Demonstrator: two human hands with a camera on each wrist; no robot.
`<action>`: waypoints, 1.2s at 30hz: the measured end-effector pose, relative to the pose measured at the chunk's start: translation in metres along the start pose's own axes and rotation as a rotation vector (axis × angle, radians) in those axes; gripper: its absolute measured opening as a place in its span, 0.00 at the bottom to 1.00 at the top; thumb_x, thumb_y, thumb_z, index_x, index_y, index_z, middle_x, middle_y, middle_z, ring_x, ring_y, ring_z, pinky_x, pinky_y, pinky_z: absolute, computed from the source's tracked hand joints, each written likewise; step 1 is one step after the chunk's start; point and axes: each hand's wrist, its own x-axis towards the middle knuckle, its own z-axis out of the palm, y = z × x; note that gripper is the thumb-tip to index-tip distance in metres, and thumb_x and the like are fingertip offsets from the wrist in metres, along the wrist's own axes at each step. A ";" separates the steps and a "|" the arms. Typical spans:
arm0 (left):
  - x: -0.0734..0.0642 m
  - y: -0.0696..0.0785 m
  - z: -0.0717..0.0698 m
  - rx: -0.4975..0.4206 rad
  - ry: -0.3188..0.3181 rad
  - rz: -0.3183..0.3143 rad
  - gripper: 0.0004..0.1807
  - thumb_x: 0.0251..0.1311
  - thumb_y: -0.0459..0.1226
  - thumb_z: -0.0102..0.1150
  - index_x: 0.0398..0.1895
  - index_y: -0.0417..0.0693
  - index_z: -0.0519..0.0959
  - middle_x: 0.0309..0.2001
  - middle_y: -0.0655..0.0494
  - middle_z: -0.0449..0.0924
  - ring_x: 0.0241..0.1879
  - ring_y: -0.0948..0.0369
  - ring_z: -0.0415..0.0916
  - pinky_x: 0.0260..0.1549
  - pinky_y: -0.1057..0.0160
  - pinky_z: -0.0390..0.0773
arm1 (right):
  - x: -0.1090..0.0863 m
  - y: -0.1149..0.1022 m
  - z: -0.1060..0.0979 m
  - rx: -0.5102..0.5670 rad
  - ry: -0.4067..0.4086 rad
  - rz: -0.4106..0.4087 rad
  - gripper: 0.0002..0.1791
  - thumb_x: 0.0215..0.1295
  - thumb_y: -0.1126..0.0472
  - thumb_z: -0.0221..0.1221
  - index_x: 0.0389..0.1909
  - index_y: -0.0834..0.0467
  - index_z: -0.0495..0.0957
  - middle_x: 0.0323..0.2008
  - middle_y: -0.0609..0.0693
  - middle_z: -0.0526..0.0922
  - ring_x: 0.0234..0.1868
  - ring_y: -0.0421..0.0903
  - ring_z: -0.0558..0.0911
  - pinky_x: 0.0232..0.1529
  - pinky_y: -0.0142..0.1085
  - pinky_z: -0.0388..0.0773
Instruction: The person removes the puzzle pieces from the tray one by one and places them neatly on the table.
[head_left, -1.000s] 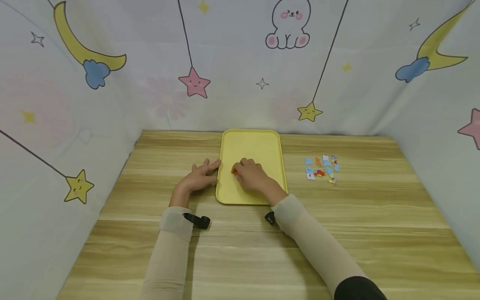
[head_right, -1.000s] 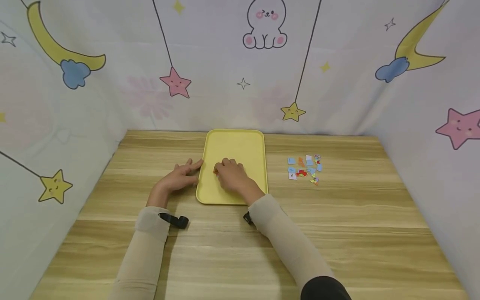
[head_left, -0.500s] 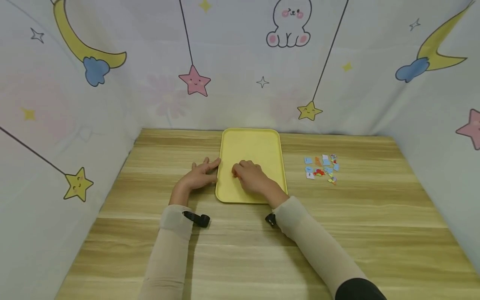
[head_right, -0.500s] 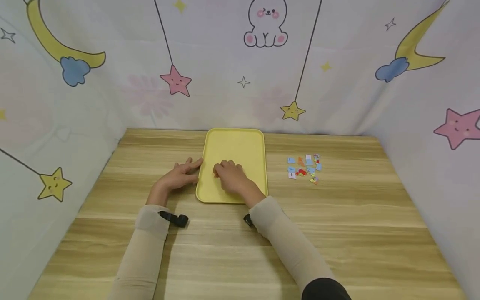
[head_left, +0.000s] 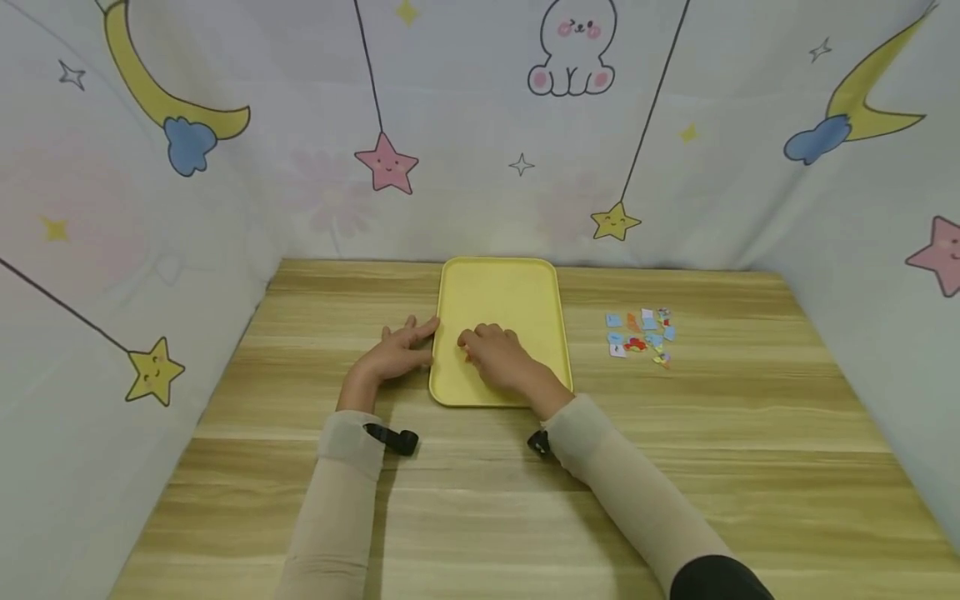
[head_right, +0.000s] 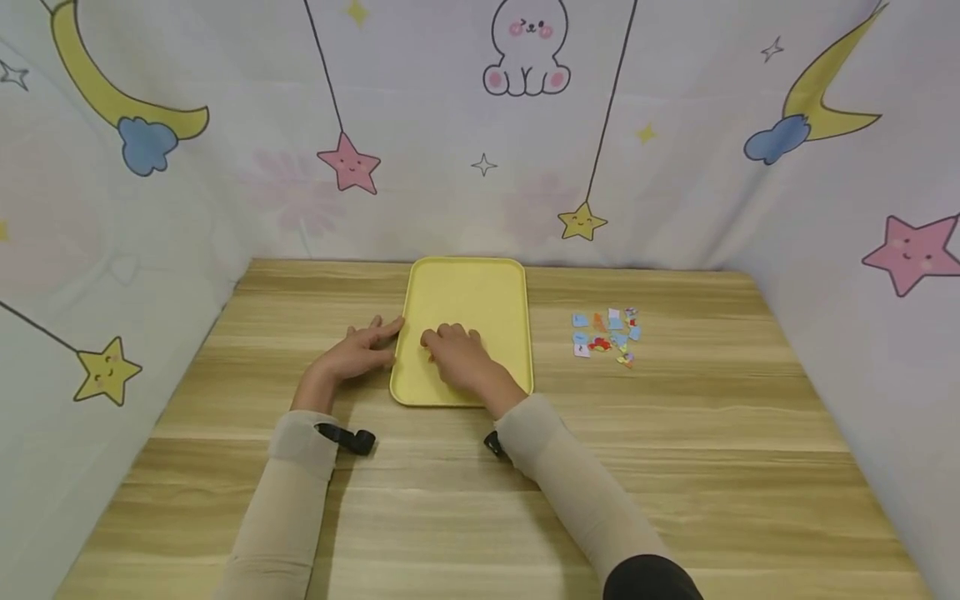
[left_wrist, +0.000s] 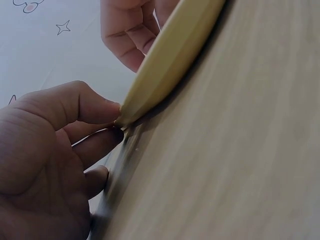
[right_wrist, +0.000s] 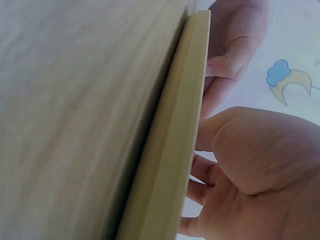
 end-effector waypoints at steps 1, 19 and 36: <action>0.000 0.000 0.000 0.000 -0.002 0.003 0.44 0.66 0.37 0.60 0.85 0.50 0.56 0.85 0.45 0.44 0.83 0.43 0.18 0.73 0.33 0.15 | 0.000 -0.001 0.001 -0.005 -0.015 0.004 0.17 0.81 0.64 0.55 0.66 0.55 0.75 0.48 0.51 0.78 0.54 0.53 0.77 0.56 0.52 0.74; 0.002 0.001 0.003 0.007 -0.006 0.008 0.43 0.66 0.37 0.60 0.84 0.49 0.57 0.85 0.47 0.47 0.84 0.45 0.22 0.74 0.36 0.14 | -0.009 -0.004 0.002 -0.054 -0.025 0.013 0.20 0.79 0.66 0.56 0.68 0.57 0.71 0.46 0.51 0.73 0.49 0.50 0.71 0.54 0.49 0.72; 0.000 0.000 0.000 0.023 0.003 0.001 0.44 0.65 0.37 0.59 0.85 0.49 0.56 0.85 0.45 0.43 0.82 0.39 0.17 0.74 0.33 0.16 | -0.025 0.004 -0.001 -0.097 0.033 -0.021 0.22 0.81 0.66 0.53 0.72 0.59 0.69 0.49 0.54 0.74 0.63 0.59 0.73 0.73 0.70 0.56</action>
